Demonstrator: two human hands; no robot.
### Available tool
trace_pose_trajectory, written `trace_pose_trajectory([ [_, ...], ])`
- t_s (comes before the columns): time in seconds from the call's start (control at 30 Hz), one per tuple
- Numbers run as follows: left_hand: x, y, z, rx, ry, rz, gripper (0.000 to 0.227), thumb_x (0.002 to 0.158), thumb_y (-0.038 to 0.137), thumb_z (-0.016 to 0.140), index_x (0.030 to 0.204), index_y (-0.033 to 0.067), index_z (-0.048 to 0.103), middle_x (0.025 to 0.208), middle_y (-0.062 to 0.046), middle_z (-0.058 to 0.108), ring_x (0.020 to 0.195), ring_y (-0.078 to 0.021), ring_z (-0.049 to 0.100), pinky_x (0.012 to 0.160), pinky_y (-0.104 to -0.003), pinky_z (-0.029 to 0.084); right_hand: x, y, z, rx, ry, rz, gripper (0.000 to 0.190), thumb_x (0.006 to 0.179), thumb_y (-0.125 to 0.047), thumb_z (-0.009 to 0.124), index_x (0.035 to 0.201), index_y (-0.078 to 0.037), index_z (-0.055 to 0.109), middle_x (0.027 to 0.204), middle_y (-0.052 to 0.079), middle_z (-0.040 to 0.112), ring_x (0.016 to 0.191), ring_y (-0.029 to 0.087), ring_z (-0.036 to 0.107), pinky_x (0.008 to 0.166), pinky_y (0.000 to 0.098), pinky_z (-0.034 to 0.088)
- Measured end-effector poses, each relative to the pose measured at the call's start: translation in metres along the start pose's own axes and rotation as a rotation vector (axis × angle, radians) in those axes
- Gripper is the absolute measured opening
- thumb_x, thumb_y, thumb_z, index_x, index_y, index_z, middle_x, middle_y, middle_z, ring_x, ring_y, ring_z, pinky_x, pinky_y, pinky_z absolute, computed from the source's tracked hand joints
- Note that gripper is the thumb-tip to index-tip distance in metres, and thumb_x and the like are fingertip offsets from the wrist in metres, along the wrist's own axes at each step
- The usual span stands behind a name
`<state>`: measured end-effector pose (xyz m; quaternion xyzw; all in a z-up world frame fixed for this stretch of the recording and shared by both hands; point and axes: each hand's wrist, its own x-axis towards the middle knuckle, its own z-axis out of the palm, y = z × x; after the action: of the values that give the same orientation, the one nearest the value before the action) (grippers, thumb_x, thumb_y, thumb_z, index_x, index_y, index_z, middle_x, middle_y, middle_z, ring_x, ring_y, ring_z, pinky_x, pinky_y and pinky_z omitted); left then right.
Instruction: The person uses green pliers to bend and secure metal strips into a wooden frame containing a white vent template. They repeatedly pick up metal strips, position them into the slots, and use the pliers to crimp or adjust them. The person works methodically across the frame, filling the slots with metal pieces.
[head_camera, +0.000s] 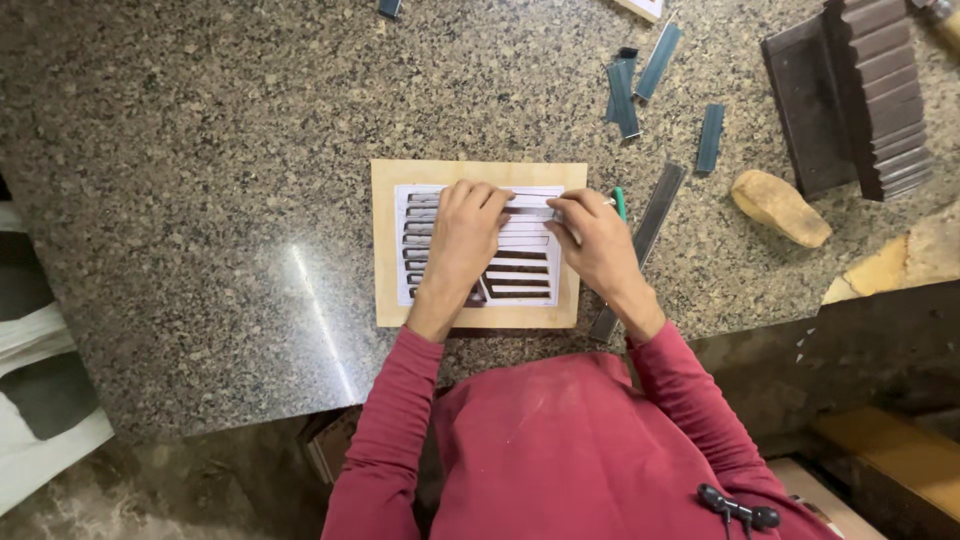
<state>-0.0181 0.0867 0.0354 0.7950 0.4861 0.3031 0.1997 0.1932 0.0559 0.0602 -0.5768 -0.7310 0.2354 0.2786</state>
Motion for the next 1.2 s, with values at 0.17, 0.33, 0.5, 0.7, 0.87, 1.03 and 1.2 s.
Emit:
trace_pose_trajectory([
  [0.17, -0.001, -0.004, 0.009, 0.082, 0.013, 0.065, 0.021, 0.084, 0.002, 0.068, 0.103, 0.0087, 0.072, 0.100, -0.005, 0.068, 0.105, -0.0274, 0.060, 0.097, -0.043, 0.048, 0.006, 0.009, 0.005, -0.072, -0.031, -0.105, 0.020, 0.089, -0.008, 0.078, 0.107, -0.003, 0.070, 0.106, 0.013, 0.064, 0.099, 0.032, 0.064, 0.086, 0.0419, 0.053],
  [0.33, 0.000, -0.004, 0.010, 0.191, 0.023, 0.154, 0.017, 0.086, 0.006, 0.066, 0.102, 0.0061, 0.068, 0.101, -0.007, 0.065, 0.105, -0.0263, 0.060, 0.105, -0.048, 0.045, 0.015, 0.016, 0.007, -0.102, -0.059, -0.151, 0.014, 0.088, -0.006, 0.076, 0.098, -0.003, 0.067, 0.100, 0.012, 0.061, 0.094, 0.033, 0.063, 0.083, 0.0437, 0.052],
  [0.5, -0.004, 0.004, 0.012, 0.299, 0.065, 0.169, 0.018, 0.090, 0.009, 0.064, 0.107, 0.0039, 0.066, 0.105, -0.008, 0.063, 0.108, -0.0257, 0.059, 0.107, -0.049, 0.043, 0.019, 0.018, 0.006, -0.192, -0.115, -0.198, 0.014, 0.087, -0.006, 0.075, 0.095, -0.001, 0.063, 0.096, 0.013, 0.059, 0.091, 0.034, 0.061, 0.081, 0.0441, 0.052],
  [0.7, -0.005, 0.003, 0.010, 0.225, 0.058, 0.175, 0.022, 0.088, 0.010, 0.064, 0.109, 0.0037, 0.066, 0.107, -0.008, 0.063, 0.109, -0.0272, 0.058, 0.106, -0.046, 0.044, 0.022, 0.016, 0.005, -0.223, -0.169, -0.180, 0.018, 0.080, -0.005, 0.074, 0.092, -0.001, 0.063, 0.095, 0.014, 0.059, 0.091, 0.033, 0.061, 0.079, 0.0424, 0.053],
  [0.87, -0.003, 0.003, 0.011, 0.304, 0.011, 0.194, 0.017, 0.090, 0.011, 0.065, 0.106, 0.0046, 0.066, 0.102, -0.008, 0.062, 0.105, -0.0258, 0.058, 0.105, -0.047, 0.045, 0.022, 0.012, 0.009, -0.288, -0.153, -0.203, 0.011, 0.086, -0.003, 0.072, 0.095, -0.001, 0.066, 0.096, 0.013, 0.060, 0.088, 0.032, 0.062, 0.076, 0.0423, 0.054],
  [1.03, -0.003, 0.002, 0.011, 0.211, 0.071, 0.206, 0.024, 0.085, 0.011, 0.063, 0.109, 0.0054, 0.066, 0.107, -0.008, 0.063, 0.107, -0.0261, 0.059, 0.103, -0.043, 0.046, 0.023, 0.016, 0.007, -0.430, -0.236, -0.244, 0.005, 0.088, -0.005, 0.068, 0.088, -0.002, 0.064, 0.093, 0.012, 0.061, 0.086, 0.031, 0.065, 0.074, 0.0414, 0.056],
  [1.2, 0.001, 0.001, 0.003, 0.304, -0.004, 0.250, 0.018, 0.087, 0.011, 0.064, 0.104, 0.0041, 0.065, 0.100, -0.009, 0.061, 0.101, -0.0267, 0.059, 0.101, -0.044, 0.047, 0.032, 0.012, 0.004, -0.430, -0.259, -0.258, 0.007, 0.088, -0.007, 0.067, 0.085, -0.002, 0.063, 0.090, 0.013, 0.061, 0.085, 0.031, 0.066, 0.069, 0.0423, 0.056],
])
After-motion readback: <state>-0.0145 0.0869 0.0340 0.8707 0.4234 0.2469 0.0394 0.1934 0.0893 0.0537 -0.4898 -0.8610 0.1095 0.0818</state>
